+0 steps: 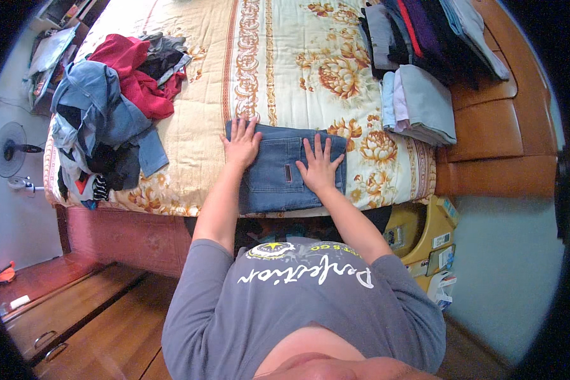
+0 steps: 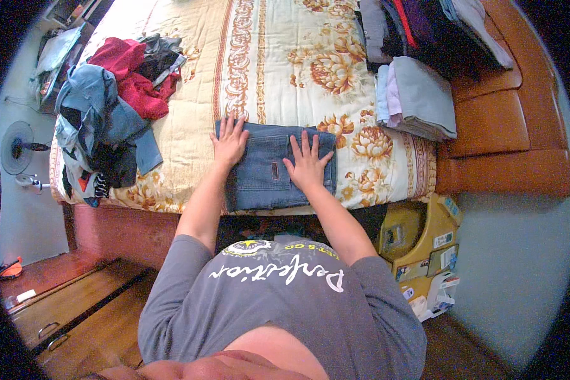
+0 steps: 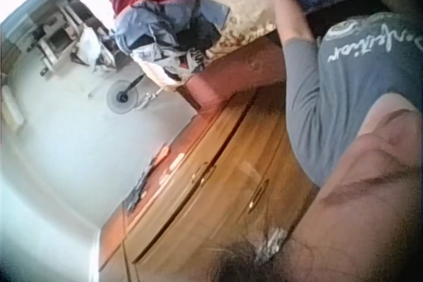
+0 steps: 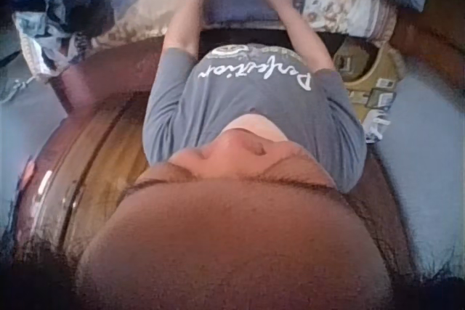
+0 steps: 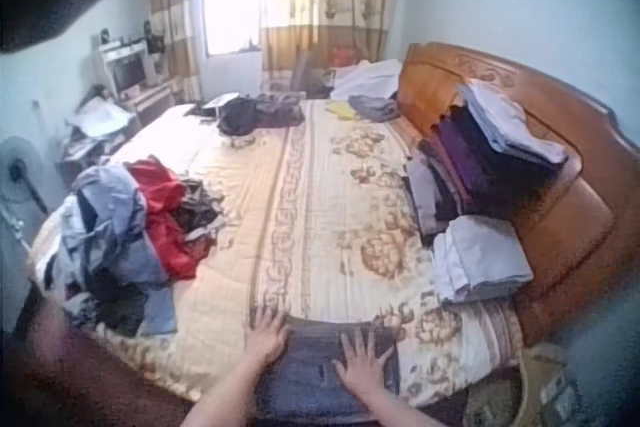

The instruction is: The person folds pairs of denim and fabric pants by hand and places them in a stack on a bed.

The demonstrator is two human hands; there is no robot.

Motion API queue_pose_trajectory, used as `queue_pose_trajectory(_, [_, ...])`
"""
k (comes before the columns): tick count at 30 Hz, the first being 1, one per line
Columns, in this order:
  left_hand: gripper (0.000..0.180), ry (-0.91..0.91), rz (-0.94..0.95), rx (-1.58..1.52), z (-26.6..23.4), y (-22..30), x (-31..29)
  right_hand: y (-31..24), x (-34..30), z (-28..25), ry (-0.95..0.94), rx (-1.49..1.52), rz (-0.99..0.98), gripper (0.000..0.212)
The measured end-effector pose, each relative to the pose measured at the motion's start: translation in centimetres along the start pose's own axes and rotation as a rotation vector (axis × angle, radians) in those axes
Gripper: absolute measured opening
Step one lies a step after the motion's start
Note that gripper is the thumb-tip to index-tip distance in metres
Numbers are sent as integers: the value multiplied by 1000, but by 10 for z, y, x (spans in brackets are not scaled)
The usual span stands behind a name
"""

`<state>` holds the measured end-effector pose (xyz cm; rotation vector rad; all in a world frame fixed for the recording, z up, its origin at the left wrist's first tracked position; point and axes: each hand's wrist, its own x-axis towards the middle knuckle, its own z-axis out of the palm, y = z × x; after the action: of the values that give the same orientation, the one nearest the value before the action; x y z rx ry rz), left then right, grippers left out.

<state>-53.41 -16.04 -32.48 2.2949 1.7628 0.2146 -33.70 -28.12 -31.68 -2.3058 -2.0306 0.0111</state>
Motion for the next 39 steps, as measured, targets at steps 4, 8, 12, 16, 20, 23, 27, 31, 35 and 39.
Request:
queue_pose_trajectory(4, [30,-19,72,-141,-11,-28,31,2,-1,9,26,15,0,64])
queue_pose_trajectory(8, [19,-110,282,-277,-36,-36,57,4,12,-3,169,135,36,57])
queue_pose_trajectory(12, [20,-60,251,-484,-27,-38,69,10,65,-34,346,161,83,42])
queue_pose_trajectory(16, [21,-76,18,-677,-2,-49,73,21,71,-3,168,94,3,28])
queue_pose_trajectory(20, [22,-13,-18,-711,10,-53,74,21,78,5,303,97,0,26])
queue_pose_trajectory(23, [20,54,-25,-560,7,-55,68,5,76,-12,192,104,143,35])
queue_pose_trajectory(27, [43,324,-58,-257,-32,2,2,-40,34,-30,178,98,10,59])
queue_pose_trajectory(31, [63,118,72,-77,-5,14,-63,-43,14,-2,-59,12,-82,60])
queue_pose_trajectory(35, [64,110,-13,-120,5,-5,-60,-39,17,3,-93,-28,-57,61])
queue_pose_trajectory(39, [74,111,-93,-214,15,-11,-54,-23,13,8,-64,43,-5,64])
